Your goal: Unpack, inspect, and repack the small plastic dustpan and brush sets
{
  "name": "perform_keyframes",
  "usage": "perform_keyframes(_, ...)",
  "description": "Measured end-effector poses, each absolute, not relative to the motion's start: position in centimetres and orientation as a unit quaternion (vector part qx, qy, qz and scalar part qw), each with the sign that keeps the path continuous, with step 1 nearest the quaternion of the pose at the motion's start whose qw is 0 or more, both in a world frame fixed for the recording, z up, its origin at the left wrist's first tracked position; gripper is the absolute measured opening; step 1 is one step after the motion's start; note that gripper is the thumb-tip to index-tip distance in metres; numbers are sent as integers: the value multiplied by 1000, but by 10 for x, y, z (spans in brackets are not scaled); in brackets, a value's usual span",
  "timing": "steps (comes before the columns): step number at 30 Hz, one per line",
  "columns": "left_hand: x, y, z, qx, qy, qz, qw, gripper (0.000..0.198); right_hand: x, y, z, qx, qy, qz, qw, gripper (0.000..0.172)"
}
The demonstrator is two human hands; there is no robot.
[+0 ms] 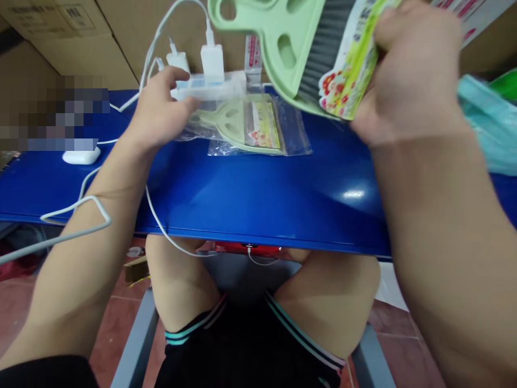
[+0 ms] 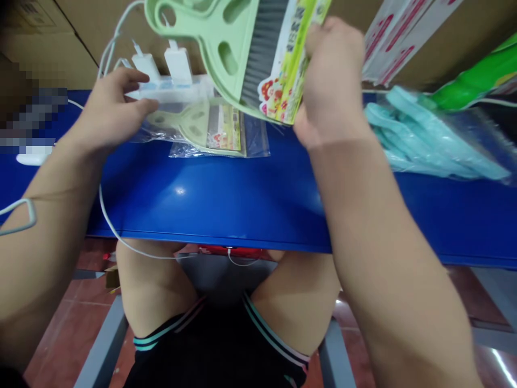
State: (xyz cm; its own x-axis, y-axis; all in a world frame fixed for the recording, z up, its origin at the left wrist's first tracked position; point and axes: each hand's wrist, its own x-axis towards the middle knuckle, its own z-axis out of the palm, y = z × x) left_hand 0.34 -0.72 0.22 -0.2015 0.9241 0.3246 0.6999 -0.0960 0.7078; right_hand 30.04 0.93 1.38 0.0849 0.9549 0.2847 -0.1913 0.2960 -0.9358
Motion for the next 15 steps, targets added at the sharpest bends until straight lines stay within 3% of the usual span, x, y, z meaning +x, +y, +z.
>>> perform_keyframes(3,0,0,3,624,630,450,106,55,273,-7,16,-434,-454,461,626,30)
perform_keyframes(7,-7,2,1,659,539,519,75,37,252,-27,22,-485,-418,496,586,31)
perform_keyframes(10,-10,-2,-3,757,440,483,16,41,244,-34,22,-499,-413,532,545,35)
perform_keyframes(15,-17,-2,-8,835,412,366,12,79,236,-35,19,-500,-419,572,497,48)
